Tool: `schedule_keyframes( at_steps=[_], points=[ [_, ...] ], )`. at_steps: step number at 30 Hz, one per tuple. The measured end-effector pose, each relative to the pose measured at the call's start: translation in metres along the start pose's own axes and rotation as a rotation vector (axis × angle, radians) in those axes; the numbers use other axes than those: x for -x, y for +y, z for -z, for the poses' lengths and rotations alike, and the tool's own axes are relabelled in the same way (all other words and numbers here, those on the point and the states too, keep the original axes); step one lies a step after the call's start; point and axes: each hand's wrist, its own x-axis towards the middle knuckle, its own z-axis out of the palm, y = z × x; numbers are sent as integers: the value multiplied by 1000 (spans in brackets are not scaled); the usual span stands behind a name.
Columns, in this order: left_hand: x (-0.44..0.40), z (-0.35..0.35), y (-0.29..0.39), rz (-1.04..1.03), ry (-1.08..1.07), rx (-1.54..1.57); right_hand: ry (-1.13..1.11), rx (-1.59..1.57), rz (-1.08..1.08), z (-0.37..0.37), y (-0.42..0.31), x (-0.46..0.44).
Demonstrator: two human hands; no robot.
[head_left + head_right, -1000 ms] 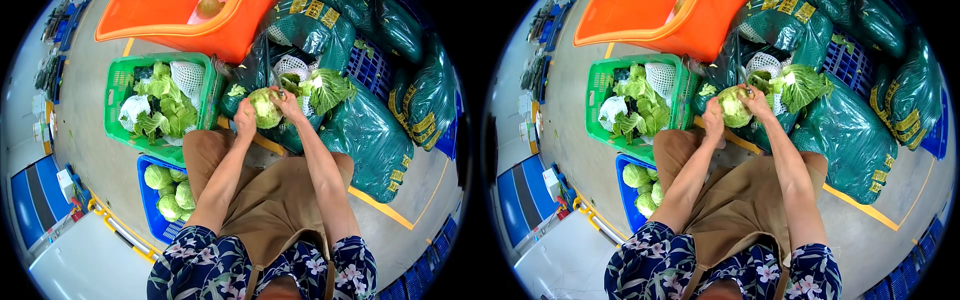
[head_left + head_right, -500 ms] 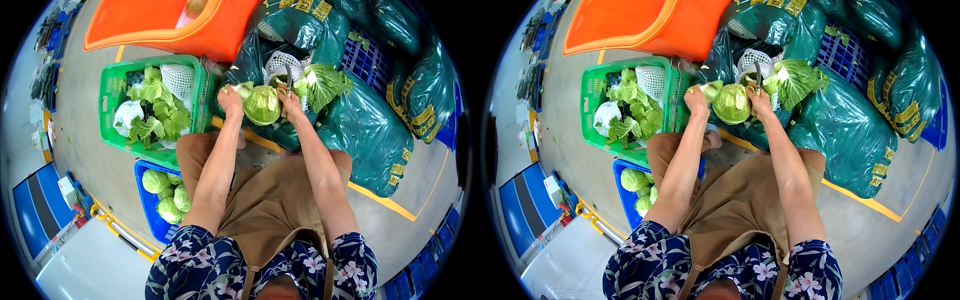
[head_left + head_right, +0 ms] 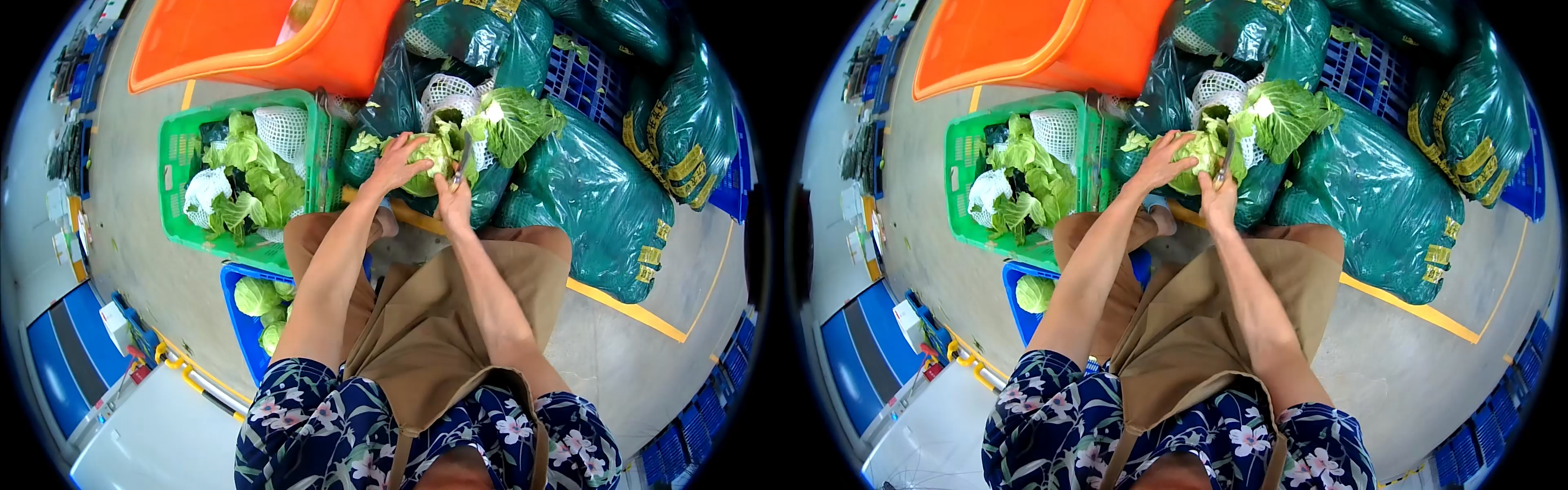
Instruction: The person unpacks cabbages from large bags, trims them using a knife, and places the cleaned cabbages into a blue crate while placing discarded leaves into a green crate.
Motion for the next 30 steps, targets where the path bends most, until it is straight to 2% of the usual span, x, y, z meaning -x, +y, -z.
schedule_keyframes(
  at_steps=[1, 2, 4, 6, 9, 10, 12, 13, 15, 17, 18, 21, 23, 24, 25, 27, 28, 29, 30],
  points=[
    [4, -6, -8, 32, 37, -14, 3, -23, -115, -5, 7, 9],
    [2, -14, -15, -43, 140, 45, 9, -46, -230, -10, 6, 19],
    [2, -23, -33, -59, 212, 129, 37, -239, -400, -17, -4, 22],
    [5, -18, -35, -78, 325, 148, 78, -388, -486, -21, -25, 14],
    [3, -5, -36, 183, 367, 284, 103, -277, -470, -21, -23, -16],
    [-8, -13, -55, 191, 434, 329, 126, -274, -456, -19, -24, -29],
    [-21, -8, -61, 254, 365, 484, 152, -311, -456, -16, -12, -62],
    [-25, -6, -62, 285, 328, 562, 82, -310, -525, -7, -37, -72],
    [-29, 2, -53, 334, 308, 867, 54, -218, -613, 3, -57, -89],
    [-27, 15, -33, 393, 317, 1143, 36, -286, -636, 14, -59, -97],
    [-21, 21, -17, 457, 397, 1210, 39, -340, -638, 19, -57, -100],
    [-5, 13, 6, 258, 419, 1193, 69, -460, -630, 21, -53, -102],
    [16, 7, 41, 250, 153, 1029, 71, -492, -610, 23, -42, -105],
    [30, 2, 64, 200, -23, 1013, 82, -554, -523, 22, -30, -108],
    [40, -6, 82, 148, -196, 991, 64, -529, -541, 23, -36, -108],
    [41, -37, 84, 54, -168, 725, 28, -479, -580, 28, -60, -101],
    [39, -41, 84, 101, 143, 620, 5, -486, -592, 30, -57, -105],
    [35, -34, 80, 263, 259, 548, -28, -496, -574, 30, -55, -107],
    [28, -30, 67, 183, 423, 425, -58, -505, -557, 32, -52, -109]
  ],
)
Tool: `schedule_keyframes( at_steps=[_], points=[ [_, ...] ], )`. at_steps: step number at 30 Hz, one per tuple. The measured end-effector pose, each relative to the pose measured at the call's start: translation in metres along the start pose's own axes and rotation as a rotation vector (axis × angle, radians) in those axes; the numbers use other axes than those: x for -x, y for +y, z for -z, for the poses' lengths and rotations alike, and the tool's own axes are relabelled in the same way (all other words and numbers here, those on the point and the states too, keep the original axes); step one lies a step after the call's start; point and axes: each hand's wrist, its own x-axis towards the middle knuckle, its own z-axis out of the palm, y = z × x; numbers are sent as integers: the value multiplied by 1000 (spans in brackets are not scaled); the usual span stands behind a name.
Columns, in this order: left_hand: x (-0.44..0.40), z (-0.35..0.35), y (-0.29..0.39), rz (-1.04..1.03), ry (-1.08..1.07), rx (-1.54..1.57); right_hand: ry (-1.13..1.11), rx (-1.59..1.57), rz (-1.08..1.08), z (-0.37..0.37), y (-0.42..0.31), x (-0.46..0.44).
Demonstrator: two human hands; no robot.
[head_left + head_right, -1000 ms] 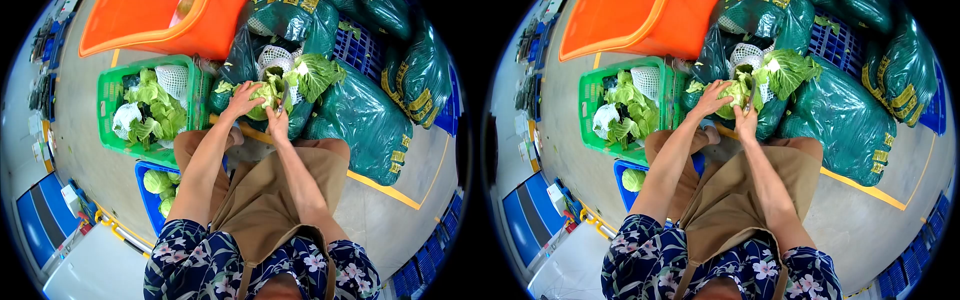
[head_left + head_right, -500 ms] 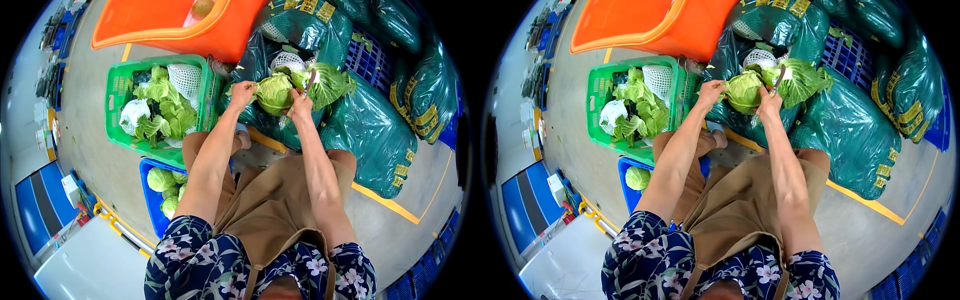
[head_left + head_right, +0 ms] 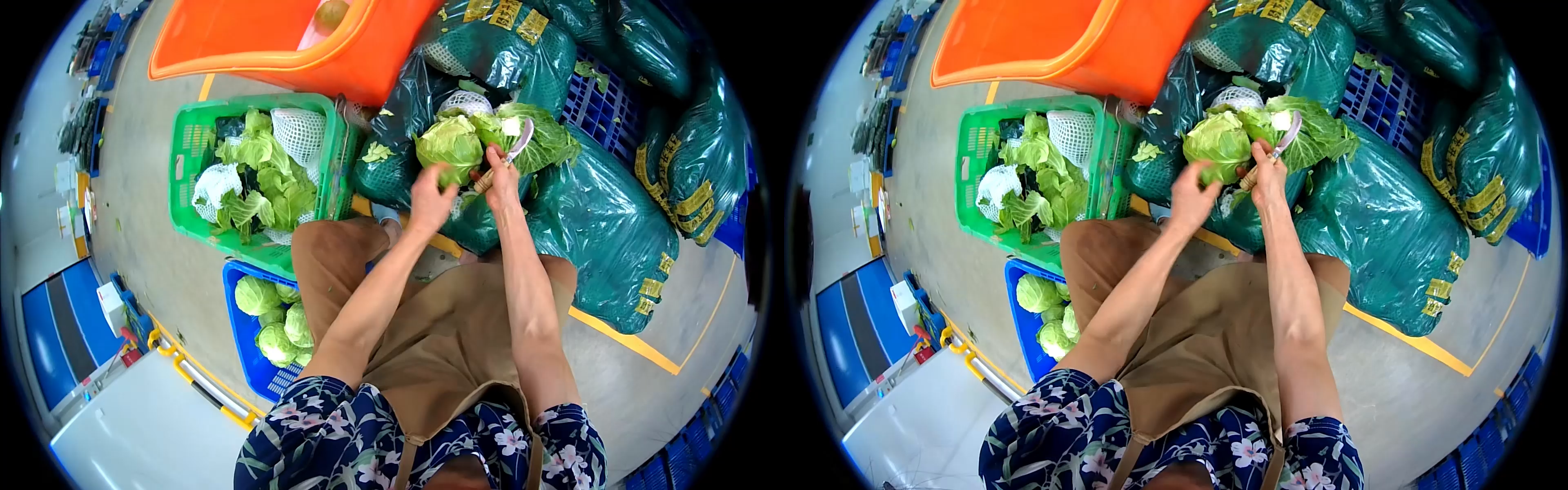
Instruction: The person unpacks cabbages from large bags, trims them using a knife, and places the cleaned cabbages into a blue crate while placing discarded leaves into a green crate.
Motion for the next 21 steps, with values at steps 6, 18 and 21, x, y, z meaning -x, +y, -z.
schedule_keyframes(
  at_steps=[6, 18, 21],
  points=[
    [-57, 22, -58, -212, 6, -80, -71, -31, 26, -10, -14, 5],
    [-58, 21, -46, -149, 244, 285, -200, 13, 102, -32, -33, -7],
    [-78, 18, -78, -154, 12, 211, -193, 81, 130, -34, -32, -5]
  ],
)
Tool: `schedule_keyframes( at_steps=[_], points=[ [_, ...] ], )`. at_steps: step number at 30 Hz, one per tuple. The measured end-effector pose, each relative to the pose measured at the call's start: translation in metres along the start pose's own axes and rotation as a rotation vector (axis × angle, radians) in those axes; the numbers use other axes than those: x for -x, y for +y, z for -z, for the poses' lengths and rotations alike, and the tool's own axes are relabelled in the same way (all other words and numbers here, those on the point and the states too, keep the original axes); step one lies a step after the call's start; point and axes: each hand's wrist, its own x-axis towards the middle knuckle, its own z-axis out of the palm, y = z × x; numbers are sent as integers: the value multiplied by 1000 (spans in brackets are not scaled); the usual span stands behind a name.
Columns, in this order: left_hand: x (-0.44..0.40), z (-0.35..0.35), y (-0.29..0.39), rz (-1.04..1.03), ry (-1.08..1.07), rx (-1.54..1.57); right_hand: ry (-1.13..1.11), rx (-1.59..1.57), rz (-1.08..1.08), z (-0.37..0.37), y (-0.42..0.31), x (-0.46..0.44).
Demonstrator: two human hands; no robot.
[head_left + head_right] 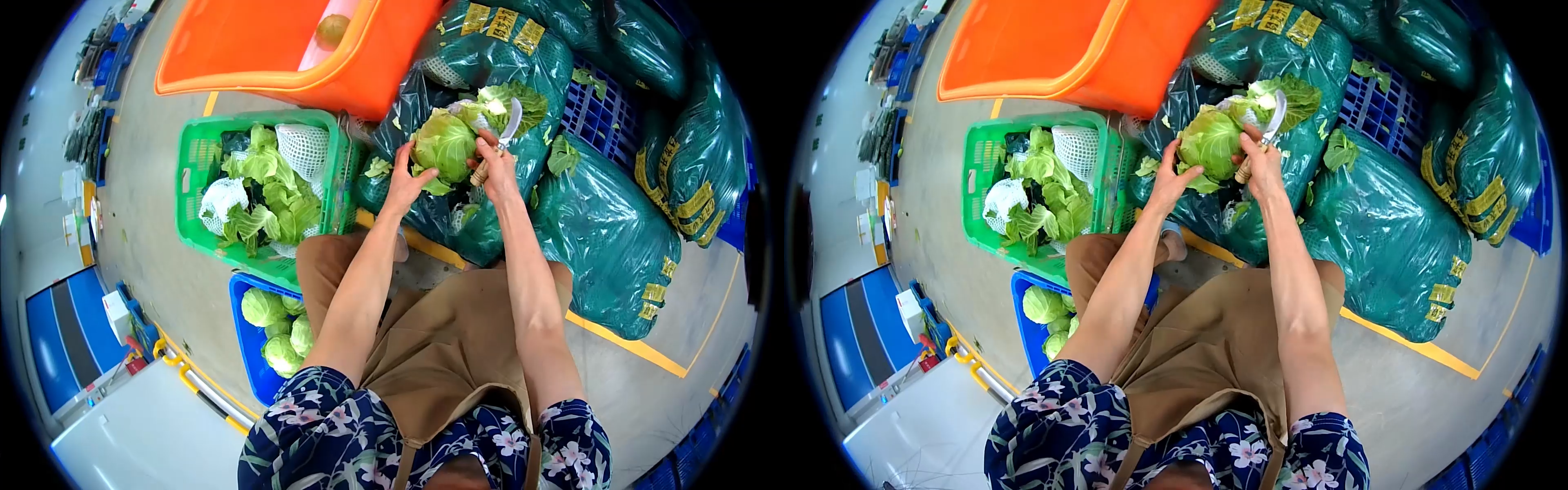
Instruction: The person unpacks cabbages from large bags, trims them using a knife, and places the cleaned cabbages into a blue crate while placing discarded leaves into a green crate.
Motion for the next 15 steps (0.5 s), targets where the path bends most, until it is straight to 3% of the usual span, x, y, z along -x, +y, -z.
schedule_keyframes(
  at_steps=[1, 4, 8, 11, 14, 15],
  points=[
    [2, -2, 8, 87, 21, 207, 4, -15, -7, 4, 2, -3],
    [4, 1, 36, 141, 70, -99, 31, -12, 17, 9, 7, -10],
    [9, -8, 34, -17, 290, -68, 32, -50, -11, 9, 6, -12],
    [7, 5, 29, 34, 144, -153, 14, -72, -3, 10, 6, -18],
    [-6, 13, 17, -190, -12, -280, 47, -32, 7, 10, 7, -18],
    [-8, 14, 14, -175, -47, -294, 57, -32, 15, 9, 7, -18]
  ],
)
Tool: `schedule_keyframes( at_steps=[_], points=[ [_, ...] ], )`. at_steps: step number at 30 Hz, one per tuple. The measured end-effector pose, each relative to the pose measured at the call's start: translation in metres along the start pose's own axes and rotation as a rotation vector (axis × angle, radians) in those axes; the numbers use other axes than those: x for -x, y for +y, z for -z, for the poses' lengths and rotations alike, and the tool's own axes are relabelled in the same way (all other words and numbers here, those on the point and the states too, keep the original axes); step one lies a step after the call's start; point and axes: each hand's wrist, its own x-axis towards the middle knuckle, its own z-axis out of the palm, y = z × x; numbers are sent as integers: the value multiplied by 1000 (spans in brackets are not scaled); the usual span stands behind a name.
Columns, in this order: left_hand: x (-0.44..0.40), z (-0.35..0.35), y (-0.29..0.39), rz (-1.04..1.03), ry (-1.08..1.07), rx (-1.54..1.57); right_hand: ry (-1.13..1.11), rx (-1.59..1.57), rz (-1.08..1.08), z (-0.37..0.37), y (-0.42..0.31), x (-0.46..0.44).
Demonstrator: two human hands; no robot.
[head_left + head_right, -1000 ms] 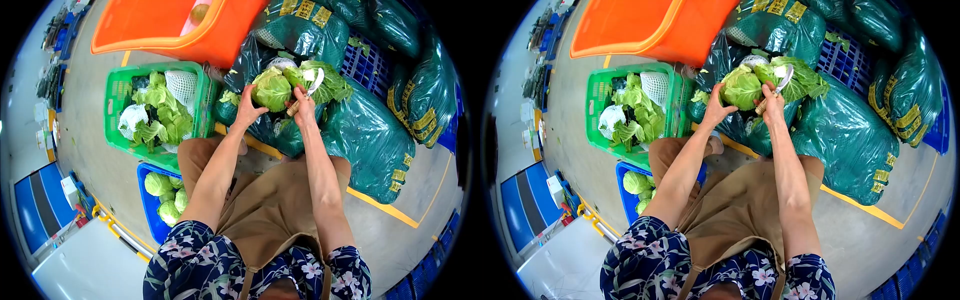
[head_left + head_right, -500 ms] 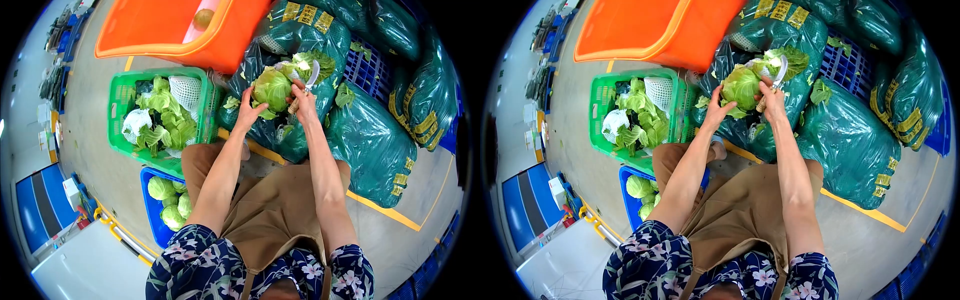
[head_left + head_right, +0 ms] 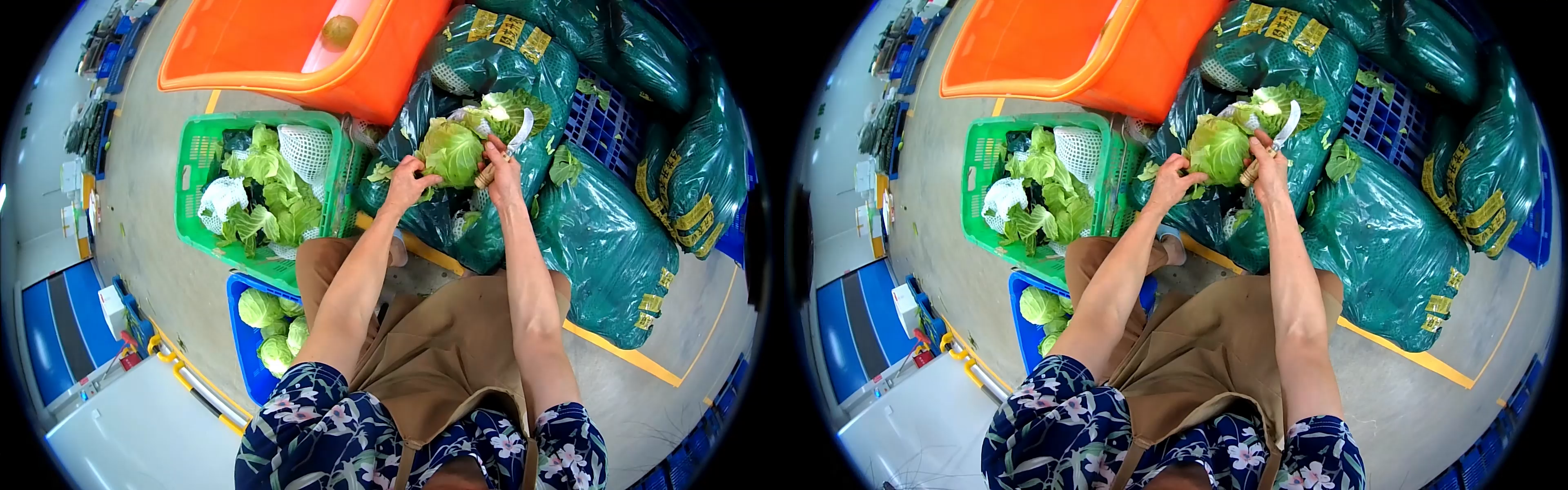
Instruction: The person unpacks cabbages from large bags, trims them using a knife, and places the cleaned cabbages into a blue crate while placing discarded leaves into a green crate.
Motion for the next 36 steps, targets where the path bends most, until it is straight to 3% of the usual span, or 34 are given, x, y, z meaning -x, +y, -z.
schedule_keyframes(
  at_steps=[4, 7, 12, 15, 18, 21, 23, 24, 25, 27, 29, 31, 32, 33, 35, 36],
  points=[
    [1, -1, 31, 102, 63, 15, -9, 56, 8, 0, 2, -3],
    [-2, 6, 50, 591, 0, 461, -36, 86, 38, -6, 1, 3],
    [-16, 13, 73, 614, 47, 821, -106, 185, 43, -1, 5, 10],
    [-47, 27, 139, 682, -50, 957, -210, 222, 54, 2, 9, 14],
    [-88, 3, 139, 656, -206, 1081, -223, 215, 67, 9, 19, 5],
    [-114, -19, 145, 637, -320, 916, -150, 258, 74, -3, 3, 9],
    [-106, -27, 156, 591, -436, 835, -112, 2, -35, 10, 14, -12],
    [-95, -24, 158, 592, -391, 877, -126, 102, -84, 29, 29, -32],
    [-87, -18, 158, 594, -345, 919, -53, 10, -100, 23, 21, -31],
    [-73, -13, 109, 437, 121, 271, 93, -180, -135, 1, 1, -19],
    [-50, -23, 57, 461, 283, -71, 98, -307, -116, 13, 24, -47],
    [-38, -26, 66, 343, 123, 136, 128, -321, -42, 23, 45, -71],
    [-40, -31, 76, 372, 128, -57, 161, -30, 169, 19, 49, -74],
    [-41, -37, 86, 401, 132, -250, 139, 43, 124, 23, 48, -74],
    [-47, -37, 92, 488, 96, -228, 100, 188, 34, 8, 12, -44],
    [-49, -37, 95, 531, 80, -215, 142, 252, 127, 18, 29, -60]
  ],
)
